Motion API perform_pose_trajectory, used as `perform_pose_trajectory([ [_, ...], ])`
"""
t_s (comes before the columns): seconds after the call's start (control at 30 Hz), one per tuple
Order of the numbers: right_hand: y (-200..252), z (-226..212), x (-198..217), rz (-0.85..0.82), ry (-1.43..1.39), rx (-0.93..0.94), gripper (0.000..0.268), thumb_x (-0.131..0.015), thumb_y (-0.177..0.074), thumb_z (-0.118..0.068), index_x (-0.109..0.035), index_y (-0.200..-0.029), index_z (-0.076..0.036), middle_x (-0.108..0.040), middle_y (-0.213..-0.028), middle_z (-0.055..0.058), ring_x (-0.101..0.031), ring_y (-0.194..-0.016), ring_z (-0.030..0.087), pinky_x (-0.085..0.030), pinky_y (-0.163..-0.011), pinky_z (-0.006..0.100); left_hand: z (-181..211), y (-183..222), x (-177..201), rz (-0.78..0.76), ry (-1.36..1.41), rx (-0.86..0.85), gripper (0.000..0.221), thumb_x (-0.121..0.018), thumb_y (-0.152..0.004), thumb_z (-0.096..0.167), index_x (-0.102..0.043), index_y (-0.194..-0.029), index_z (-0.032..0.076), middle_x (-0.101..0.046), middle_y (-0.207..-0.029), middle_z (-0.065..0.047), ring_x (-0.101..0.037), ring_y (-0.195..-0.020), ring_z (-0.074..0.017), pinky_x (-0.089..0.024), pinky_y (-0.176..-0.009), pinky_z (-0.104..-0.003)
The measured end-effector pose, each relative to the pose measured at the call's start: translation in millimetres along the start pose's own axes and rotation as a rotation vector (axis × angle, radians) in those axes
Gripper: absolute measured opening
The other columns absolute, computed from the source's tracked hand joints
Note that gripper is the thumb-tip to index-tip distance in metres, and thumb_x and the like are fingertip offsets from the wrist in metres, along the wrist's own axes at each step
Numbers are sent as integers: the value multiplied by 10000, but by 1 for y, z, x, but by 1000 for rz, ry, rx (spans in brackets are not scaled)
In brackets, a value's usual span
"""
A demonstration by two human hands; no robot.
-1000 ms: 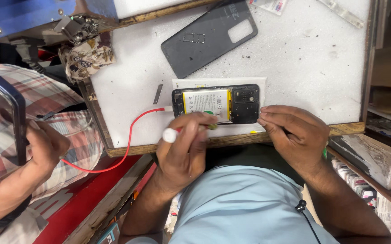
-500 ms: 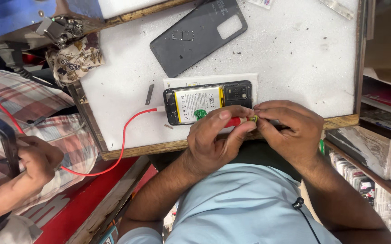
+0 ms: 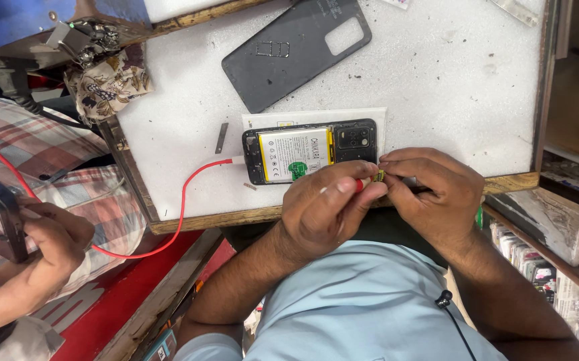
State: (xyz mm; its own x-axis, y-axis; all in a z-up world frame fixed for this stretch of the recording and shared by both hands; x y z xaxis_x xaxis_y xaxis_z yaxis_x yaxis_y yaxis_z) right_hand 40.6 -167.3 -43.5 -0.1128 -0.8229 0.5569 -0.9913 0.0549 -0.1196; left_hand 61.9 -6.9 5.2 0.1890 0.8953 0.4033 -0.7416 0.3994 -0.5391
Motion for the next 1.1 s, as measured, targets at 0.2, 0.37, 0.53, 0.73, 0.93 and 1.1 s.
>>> perform_pose_trajectory([
  [0.2,1,1,-1,-5,35,-16,116,-817,-893,-19,-731,-950,-72,-767,-1016,48,-762,-887,143,-580,-670,236,7,-3,-3,-11,-33,-72,676,-765,-1041,3,-265,-1482,117,-664,-1138,-182,-762,-995,-276,-702,-803,-359],
  [0.37,3,1,-2,-10,59,10,124,-805,-904,-17,-721,-970,-80,-758,-1021,39,-760,-927,145,-600,-728,244,10,-2,-3,-23,-55,-116,612,-761,-1041,-23,-315,-1440,104,-645,-1148,-196,-752,-1042,-293,-712,-835,-374],
  [0.53,3,0,-3,-23,90,34,117,-808,-947,-51,-729,-1021,-95,-756,-1074,25,-757,-894,125,-608,-702,224,11,1,-5,-59,-54,-110,507,-755,-1050,2,-390,-1387,106,-649,-1165,-193,-746,-1068,-290,-714,-868,-384],
  [0.73,3,7,0,20,-44,156,525,-737,-937,-346,-564,-1250,38,-690,-1152,245,-711,-777,163,-561,-546,244,-2,8,20,26,-125,-22,655,-752,-1033,51,-283,-1484,129,-695,-1130,-196,-761,-1026,-301,-699,-803,-380],
  [0.93,18,46,12,138,-509,7,323,-541,-1199,-318,-559,-1107,-9,-702,-1075,203,-645,-647,105,-538,-554,215,-16,20,50,162,-217,23,859,-726,-1025,37,-140,-1620,238,-703,-1097,-147,-767,-1005,-262,-708,-817,-358],
  [1.1,28,56,12,115,-602,-36,486,-489,-1227,-377,-511,-899,-19,-680,-936,205,-626,-633,136,-503,-558,232,-17,24,43,130,-200,6,877,-762,-978,39,-168,-1597,216,-708,-1078,-151,-772,-977,-253,-712,-815,-363],
])
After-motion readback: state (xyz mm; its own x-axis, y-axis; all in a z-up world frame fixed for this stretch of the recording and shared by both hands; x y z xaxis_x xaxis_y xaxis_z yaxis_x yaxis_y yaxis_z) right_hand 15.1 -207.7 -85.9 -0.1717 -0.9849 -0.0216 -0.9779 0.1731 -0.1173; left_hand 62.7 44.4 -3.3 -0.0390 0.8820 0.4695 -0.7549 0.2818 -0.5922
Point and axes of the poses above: each hand's wrist, its own y-axis away from the middle knuckle, its own x-axis out of the back of the hand, z = x × y, the point moved 8 cm from there along -y, towards the middle knuckle
